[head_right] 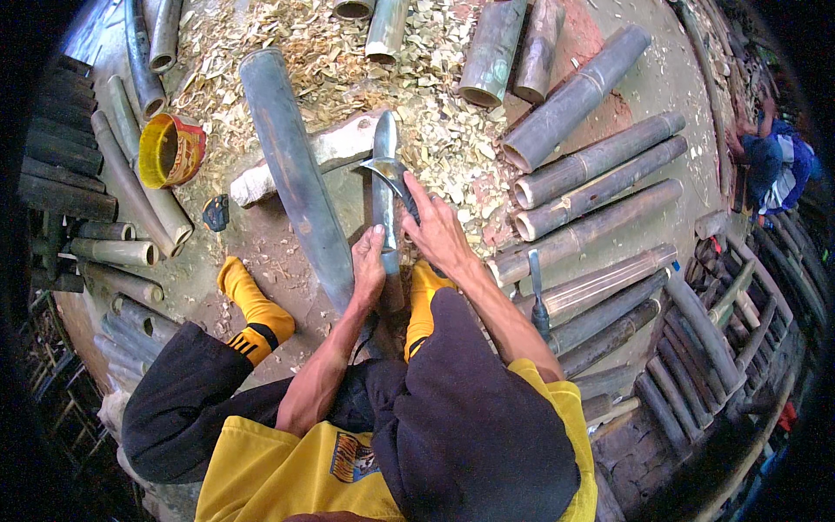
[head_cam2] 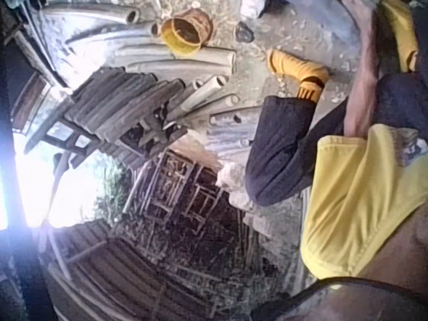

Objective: The person shapes bamboo segments by hand using a large knife and a smaller tool. The person carves out sections of the bamboo tubes, smooths the interior edges of a hole, and clears wood shavings from the workspace.

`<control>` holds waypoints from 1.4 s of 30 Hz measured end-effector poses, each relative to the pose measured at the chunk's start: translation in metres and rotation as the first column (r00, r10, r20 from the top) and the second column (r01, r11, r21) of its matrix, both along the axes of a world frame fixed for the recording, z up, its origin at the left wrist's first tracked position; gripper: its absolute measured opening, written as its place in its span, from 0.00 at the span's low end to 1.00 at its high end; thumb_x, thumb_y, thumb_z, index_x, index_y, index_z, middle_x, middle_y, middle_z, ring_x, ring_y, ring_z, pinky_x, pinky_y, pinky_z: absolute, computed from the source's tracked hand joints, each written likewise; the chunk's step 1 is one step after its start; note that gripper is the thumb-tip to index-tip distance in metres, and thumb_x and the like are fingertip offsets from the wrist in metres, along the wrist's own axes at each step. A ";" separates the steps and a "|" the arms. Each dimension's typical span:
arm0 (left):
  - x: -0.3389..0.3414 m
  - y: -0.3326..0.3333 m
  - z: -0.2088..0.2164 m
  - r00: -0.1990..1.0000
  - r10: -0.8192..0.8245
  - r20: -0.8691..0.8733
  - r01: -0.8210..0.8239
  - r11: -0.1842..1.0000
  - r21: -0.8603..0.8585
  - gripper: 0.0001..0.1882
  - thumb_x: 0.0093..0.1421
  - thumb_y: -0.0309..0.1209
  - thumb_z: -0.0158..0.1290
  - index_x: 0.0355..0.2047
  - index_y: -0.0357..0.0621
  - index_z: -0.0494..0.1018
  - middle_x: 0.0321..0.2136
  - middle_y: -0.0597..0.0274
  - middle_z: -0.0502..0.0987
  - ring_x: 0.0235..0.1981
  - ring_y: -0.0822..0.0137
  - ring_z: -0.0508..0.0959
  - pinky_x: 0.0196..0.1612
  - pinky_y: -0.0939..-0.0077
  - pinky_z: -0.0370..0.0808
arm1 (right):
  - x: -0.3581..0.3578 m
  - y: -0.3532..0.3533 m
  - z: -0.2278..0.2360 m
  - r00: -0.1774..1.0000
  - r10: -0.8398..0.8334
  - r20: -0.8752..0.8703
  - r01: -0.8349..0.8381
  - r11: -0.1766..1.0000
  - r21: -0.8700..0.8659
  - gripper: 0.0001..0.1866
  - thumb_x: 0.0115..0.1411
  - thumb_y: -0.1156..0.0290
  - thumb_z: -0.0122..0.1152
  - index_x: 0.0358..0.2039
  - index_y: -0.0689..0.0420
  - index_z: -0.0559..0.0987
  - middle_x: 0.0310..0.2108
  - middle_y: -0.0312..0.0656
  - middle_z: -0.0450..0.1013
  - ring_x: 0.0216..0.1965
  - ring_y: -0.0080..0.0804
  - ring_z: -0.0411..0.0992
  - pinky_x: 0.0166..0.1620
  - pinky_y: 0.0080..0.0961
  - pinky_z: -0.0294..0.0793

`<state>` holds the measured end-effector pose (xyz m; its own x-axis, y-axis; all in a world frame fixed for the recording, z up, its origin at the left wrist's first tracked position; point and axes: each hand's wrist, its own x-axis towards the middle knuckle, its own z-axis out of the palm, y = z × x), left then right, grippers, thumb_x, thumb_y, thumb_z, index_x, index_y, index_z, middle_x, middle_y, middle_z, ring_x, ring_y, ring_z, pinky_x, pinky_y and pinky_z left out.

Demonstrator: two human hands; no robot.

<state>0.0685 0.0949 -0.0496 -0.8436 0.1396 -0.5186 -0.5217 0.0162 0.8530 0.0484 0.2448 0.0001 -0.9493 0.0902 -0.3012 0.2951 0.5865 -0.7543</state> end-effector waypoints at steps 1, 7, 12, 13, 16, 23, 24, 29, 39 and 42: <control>-0.001 0.000 0.002 1.000 0.013 0.018 -0.014 0.999 0.030 0.17 0.64 0.42 0.42 0.23 0.44 0.68 0.19 0.75 0.66 0.21 0.80 0.63 0.24 0.82 0.62 | -0.001 0.000 0.000 1.000 0.002 0.013 -0.002 1.000 0.029 0.30 0.53 0.74 0.54 0.58 0.56 0.60 0.37 0.63 0.70 0.38 0.57 0.70 0.42 0.39 0.70; -0.002 -0.004 0.003 0.999 -0.025 0.036 0.024 0.999 0.044 0.17 0.64 0.42 0.42 0.23 0.45 0.68 0.18 0.75 0.66 0.20 0.81 0.64 0.23 0.84 0.63 | -0.020 0.007 -0.005 0.999 0.005 -0.049 -0.002 0.999 0.051 0.30 0.52 0.74 0.54 0.57 0.56 0.61 0.37 0.60 0.71 0.37 0.55 0.71 0.41 0.40 0.69; -0.001 -0.001 0.007 0.992 -0.019 0.122 0.012 0.998 0.056 0.17 0.64 0.42 0.41 0.23 0.45 0.68 0.18 0.73 0.67 0.19 0.81 0.65 0.22 0.83 0.63 | -0.038 0.017 -0.012 0.996 0.007 -0.087 0.000 0.996 0.084 0.30 0.51 0.75 0.55 0.57 0.58 0.61 0.38 0.59 0.71 0.35 0.51 0.71 0.40 0.36 0.70; -0.001 -0.001 0.005 0.988 -0.005 0.155 -0.006 0.997 0.070 0.18 0.64 0.42 0.41 0.23 0.45 0.68 0.18 0.73 0.68 0.19 0.80 0.65 0.22 0.82 0.63 | -0.038 0.018 -0.013 0.996 0.008 -0.088 0.000 0.996 0.084 0.30 0.51 0.75 0.55 0.57 0.58 0.61 0.38 0.59 0.71 0.35 0.51 0.71 0.40 0.36 0.70; 0.000 -0.002 0.001 0.996 0.007 0.084 -0.009 1.000 0.022 0.19 0.65 0.41 0.40 0.21 0.42 0.67 0.16 0.71 0.66 0.17 0.79 0.64 0.22 0.81 0.63 | -0.034 0.019 -0.012 0.995 0.050 -0.085 -0.044 0.996 0.081 0.30 0.51 0.75 0.55 0.56 0.58 0.62 0.37 0.58 0.71 0.34 0.50 0.71 0.39 0.36 0.70; 0.000 0.000 0.001 0.997 0.011 0.081 -0.016 0.997 0.071 0.19 0.65 0.42 0.40 0.22 0.43 0.66 0.16 0.70 0.66 0.17 0.78 0.65 0.21 0.80 0.63 | -0.049 0.022 -0.010 0.994 0.041 -0.102 -0.035 0.997 0.066 0.30 0.50 0.75 0.54 0.56 0.58 0.63 0.36 0.57 0.72 0.31 0.48 0.72 0.38 0.36 0.70; 0.000 -0.001 0.002 0.997 0.002 0.083 -0.006 0.999 0.045 0.19 0.65 0.42 0.40 0.22 0.43 0.66 0.16 0.70 0.66 0.17 0.78 0.65 0.21 0.81 0.63 | -0.050 0.022 -0.008 0.997 0.042 -0.068 -0.039 0.998 0.052 0.29 0.50 0.74 0.54 0.56 0.59 0.63 0.36 0.57 0.72 0.31 0.48 0.72 0.38 0.36 0.70; -0.001 -0.002 0.003 0.998 -0.009 0.069 0.007 0.999 0.031 0.19 0.65 0.42 0.41 0.22 0.44 0.67 0.16 0.71 0.66 0.17 0.79 0.65 0.21 0.81 0.63 | -0.046 0.023 -0.003 0.998 0.058 -0.031 -0.056 0.997 0.053 0.29 0.50 0.73 0.54 0.55 0.59 0.64 0.40 0.58 0.71 0.33 0.49 0.72 0.40 0.34 0.70; -0.002 -0.001 0.006 0.993 0.007 0.115 -0.015 0.998 0.067 0.19 0.65 0.42 0.41 0.21 0.44 0.67 0.16 0.71 0.67 0.17 0.80 0.64 0.21 0.83 0.62 | -0.052 0.030 -0.003 0.994 0.084 -0.070 -0.083 0.996 0.012 0.31 0.49 0.73 0.54 0.56 0.61 0.62 0.43 0.58 0.70 0.40 0.47 0.72 0.44 0.33 0.70; -0.001 -0.002 0.007 0.993 -0.007 0.118 -0.002 0.997 0.072 0.19 0.64 0.43 0.41 0.22 0.44 0.68 0.16 0.72 0.67 0.17 0.80 0.64 0.21 0.83 0.62 | -0.060 0.032 -0.004 0.996 0.080 -0.048 -0.080 0.997 -0.018 0.31 0.48 0.73 0.54 0.56 0.61 0.62 0.43 0.58 0.70 0.40 0.47 0.72 0.44 0.33 0.70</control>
<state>0.0675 0.0932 -0.0426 -0.7764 0.1822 -0.6034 -0.6192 -0.0420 0.7841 -0.0114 0.2769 -0.0042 -0.9665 0.0079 -0.2567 0.2114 0.5917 -0.7779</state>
